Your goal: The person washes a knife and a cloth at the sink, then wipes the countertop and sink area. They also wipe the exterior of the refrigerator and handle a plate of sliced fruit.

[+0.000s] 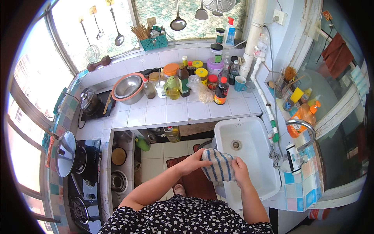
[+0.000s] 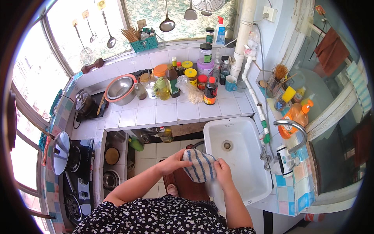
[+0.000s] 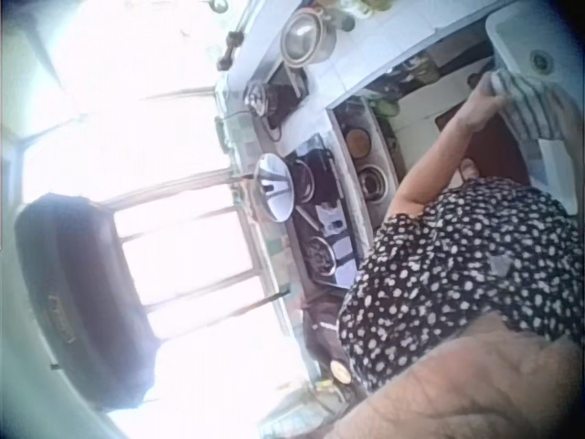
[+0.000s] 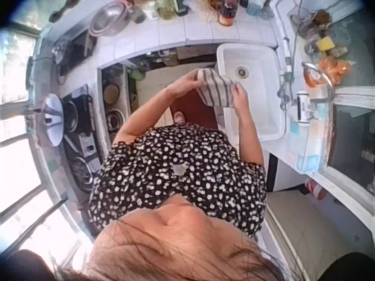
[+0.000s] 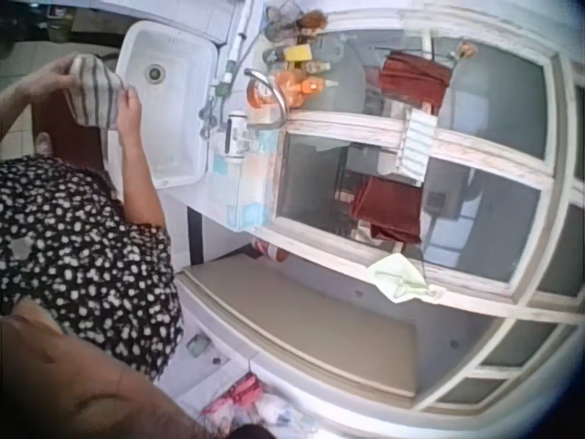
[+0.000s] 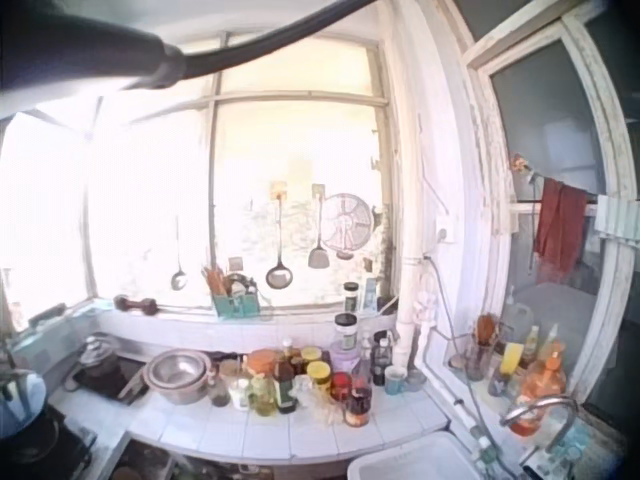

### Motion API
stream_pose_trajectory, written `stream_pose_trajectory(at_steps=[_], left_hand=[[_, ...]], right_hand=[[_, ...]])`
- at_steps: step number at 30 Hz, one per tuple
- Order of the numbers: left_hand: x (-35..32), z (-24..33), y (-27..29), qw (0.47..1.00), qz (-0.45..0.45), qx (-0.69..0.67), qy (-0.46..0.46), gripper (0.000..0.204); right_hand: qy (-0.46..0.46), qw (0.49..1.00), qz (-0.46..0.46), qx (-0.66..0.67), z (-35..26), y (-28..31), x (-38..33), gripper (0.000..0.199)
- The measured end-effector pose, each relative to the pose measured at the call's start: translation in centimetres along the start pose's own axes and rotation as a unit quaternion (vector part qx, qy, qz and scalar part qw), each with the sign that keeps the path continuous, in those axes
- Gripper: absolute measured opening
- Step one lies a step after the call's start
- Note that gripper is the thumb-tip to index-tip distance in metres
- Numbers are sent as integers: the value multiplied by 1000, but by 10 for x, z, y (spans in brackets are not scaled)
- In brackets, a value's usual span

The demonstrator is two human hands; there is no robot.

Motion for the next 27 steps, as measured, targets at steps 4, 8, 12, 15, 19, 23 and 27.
stream_pose_trajectory(at_steps=[4, 8, 12, 15, 19, 23, 27], left_hand=[[-12, 9, 68, 1000, 24, -9, -16, 53], [14, 22, 91, 993, 93, -49, -44, 41], [66, 17, 100, 991, 72, -107, -32, 29], [102, 32, 114, 971, 56, -228, 47, 31], [156, 38, 128, 959, 35, -261, 100, 37], [219, 61, 128, 987, 8, 159, -21, 44], [259, 78, 104, 935, -132, 328, -27, 43]], right_hand=[[-86, 944, -114, 298, -14, -56, 27, 36], [-110, 805, -163, 560, -5, -105, 49, 65], [-124, 863, -139, 471, 5, -103, 79, 55], [-73, 877, -81, 467, -4, -77, 119, 50], [-77, 924, -10, 375, -12, -40, 175, 48], [-130, 934, 77, 323, -12, -17, 233, 50], [-157, 851, -83, 494, -47, -28, 246, 55]])
Point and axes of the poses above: each hand's wrist, its own x-axis towards the middle knuckle, its own y-axis out of the back of the hand, z = x × y, the point moved 1 cm from there along x, towards the middle knuckle, and after that the axes turned 15 degrees about x, right-handed, at the moved point
